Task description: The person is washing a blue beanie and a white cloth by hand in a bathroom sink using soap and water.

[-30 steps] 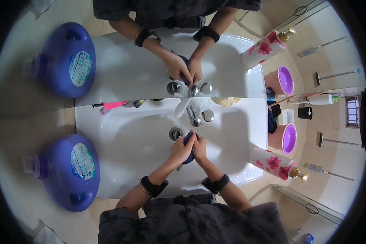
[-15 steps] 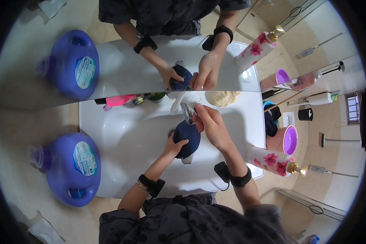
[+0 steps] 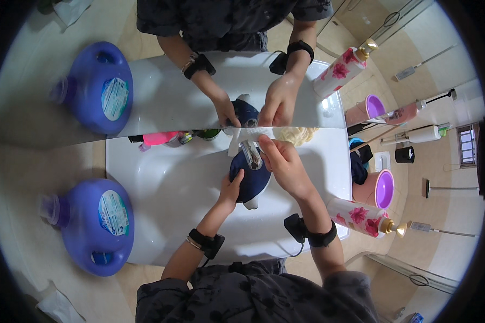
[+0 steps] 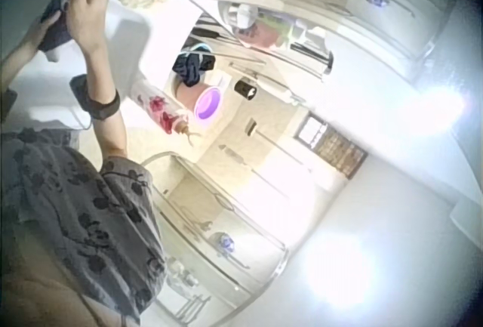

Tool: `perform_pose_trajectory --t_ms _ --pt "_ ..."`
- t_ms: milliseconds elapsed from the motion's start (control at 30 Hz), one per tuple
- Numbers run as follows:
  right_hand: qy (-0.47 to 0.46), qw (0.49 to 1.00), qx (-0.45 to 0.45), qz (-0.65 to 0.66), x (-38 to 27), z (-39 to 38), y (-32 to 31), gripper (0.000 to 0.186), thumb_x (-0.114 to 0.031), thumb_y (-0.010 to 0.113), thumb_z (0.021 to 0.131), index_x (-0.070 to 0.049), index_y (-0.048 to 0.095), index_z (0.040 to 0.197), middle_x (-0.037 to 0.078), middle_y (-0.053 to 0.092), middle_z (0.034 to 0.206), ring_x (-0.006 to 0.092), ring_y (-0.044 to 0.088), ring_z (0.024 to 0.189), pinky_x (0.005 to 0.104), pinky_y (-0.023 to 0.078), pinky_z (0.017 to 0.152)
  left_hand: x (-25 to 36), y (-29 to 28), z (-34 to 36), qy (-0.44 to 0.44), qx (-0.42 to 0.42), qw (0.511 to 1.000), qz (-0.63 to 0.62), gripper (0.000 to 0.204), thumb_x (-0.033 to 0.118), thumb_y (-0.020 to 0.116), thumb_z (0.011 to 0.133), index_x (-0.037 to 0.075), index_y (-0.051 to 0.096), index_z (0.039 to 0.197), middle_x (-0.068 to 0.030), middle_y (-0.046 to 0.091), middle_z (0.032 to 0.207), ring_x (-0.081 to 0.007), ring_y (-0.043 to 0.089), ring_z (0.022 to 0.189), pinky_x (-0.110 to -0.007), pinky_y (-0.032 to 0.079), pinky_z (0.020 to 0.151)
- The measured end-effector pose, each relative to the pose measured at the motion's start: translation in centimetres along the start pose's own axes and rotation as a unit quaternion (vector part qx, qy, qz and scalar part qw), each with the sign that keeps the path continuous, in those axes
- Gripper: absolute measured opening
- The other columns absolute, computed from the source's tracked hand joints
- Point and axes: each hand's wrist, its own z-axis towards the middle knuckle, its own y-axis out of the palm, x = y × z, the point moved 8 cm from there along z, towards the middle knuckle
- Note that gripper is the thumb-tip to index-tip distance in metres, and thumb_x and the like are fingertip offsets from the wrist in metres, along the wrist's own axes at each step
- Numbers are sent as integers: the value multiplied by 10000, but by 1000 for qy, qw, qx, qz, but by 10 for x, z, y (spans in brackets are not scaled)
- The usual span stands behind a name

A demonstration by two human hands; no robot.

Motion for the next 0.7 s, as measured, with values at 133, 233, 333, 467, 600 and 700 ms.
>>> perform_pose_trajectory --t_ms 133,233,333,467,600,700 --pt "-1 1000 -1 -1 0 1 -1 442 -329 420 885 -16 448 576 -52 361 520 43 287 499 220 255 429 -3 5 3 -7 -33 999 -12 456 318 532 819 15 432 1144 -69 519 1051 -142 522 923 -281 421 801" --pt "1 1000 2 -5 -2 1 -1 446 -337 419 884 -20 449 572 -53 357 521 43 286 500 220 255 428 -7 2 5 -21 -5 1000 -2 440 318 521 826 21 437 1139 -70 522 1043 -146 523 922 -282 423 800" --pt "1 1000 -4 -9 -3 0 -1 447 -343 420 883 -21 448 575 -55 354 522 41 287 500 217 256 428 -7 3 2 -32 -4 998 -48 436 313 510 833 15 432 1142 -75 529 1030 -156 533 909 -288 432 790" --pt "2 1000 -20 -11 -3 0 -2 444 -348 414 884 -26 446 580 -53 352 529 44 292 503 215 263 439 -11 -8 1 -68 29 996 -53 423 311 528 829 17 459 1124 -68 547 1014 -152 534 892 -283 422 791" --pt "17 999 -30 -42 12 -6 -1 427 -358 396 887 -37 457 613 -25 399 575 62 330 554 221 296 501 -3 -10 -8 -81 -2 994 -75 418 267 571 805 19 460 1122 -77 546 1033 -150 538 908 -285 434 792" --pt "-21 999 17 17 50 -11 -14 373 -349 386 888 -36 474 705 2 479 672 77 392 648 235 335 611 10 4 -23 -113 -65 986 -106 431 200 625 760 19 461 1116 -89 547 1028 -156 543 910 -298 449 789"
